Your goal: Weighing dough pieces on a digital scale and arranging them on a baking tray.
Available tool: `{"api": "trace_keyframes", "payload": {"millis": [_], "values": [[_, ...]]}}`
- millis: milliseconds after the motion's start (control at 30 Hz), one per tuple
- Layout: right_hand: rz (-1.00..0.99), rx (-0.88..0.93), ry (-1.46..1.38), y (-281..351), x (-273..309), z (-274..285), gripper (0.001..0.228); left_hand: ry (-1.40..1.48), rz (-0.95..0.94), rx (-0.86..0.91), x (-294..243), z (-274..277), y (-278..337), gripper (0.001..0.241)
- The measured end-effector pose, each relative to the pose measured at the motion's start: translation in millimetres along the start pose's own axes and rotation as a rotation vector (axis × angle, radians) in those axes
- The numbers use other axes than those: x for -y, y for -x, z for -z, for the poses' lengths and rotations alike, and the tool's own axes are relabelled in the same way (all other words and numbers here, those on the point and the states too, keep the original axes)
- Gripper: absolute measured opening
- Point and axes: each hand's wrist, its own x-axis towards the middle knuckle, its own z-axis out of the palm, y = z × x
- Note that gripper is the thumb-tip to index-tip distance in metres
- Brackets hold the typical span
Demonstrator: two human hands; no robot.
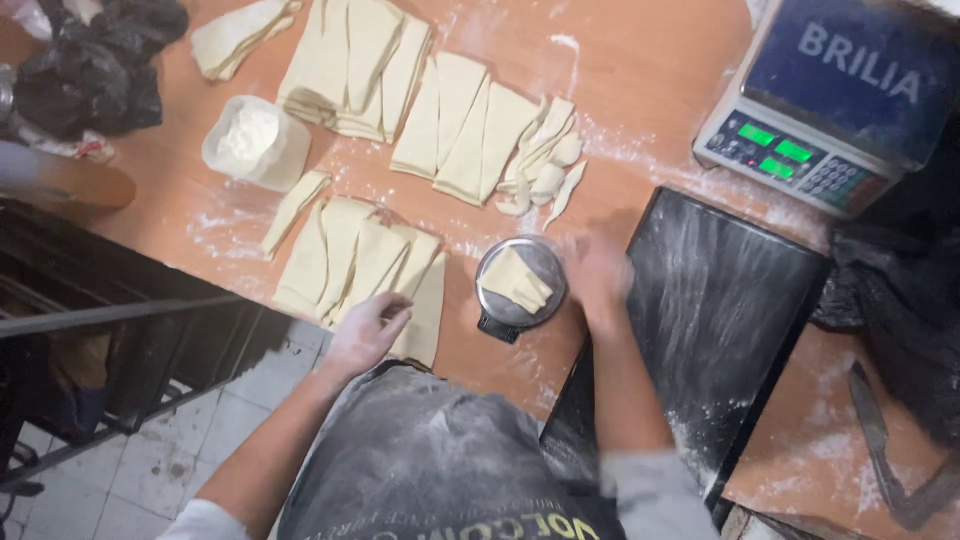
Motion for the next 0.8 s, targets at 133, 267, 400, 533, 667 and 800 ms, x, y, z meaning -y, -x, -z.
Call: {"api": "trace_keyframes", "payload": {"millis": [133,267,400,533,667,800], "values": [[0.077,-0.07,-0.027,-81,4,-31,0.047,0.107,0.178,-0.049,17,-9,32,0.033],[0.018,0.003,0.073,-93,-1,-30,0.047,0.129,0.152,-0.01,5,-10,41,0.032],[-0.09,-0.224,-0.498,-41,-8,-10,0.033,0.14,0.123,0.062,-4,-11,34,0.032],[0.242,-0.118,-0.422,57,6,25,0.025,0.122,0.015,0.162,-4,-24,10,0.035],[0.222,0.206,-0.55,137,34,28,0.027,0.233,-0.406,0.303,-31,-26,1,0.05],[0.212,0.269,-0.66,198,50,-3,0.028,0.231,-0.429,0.595,-14,-48,1,0.044]]}}
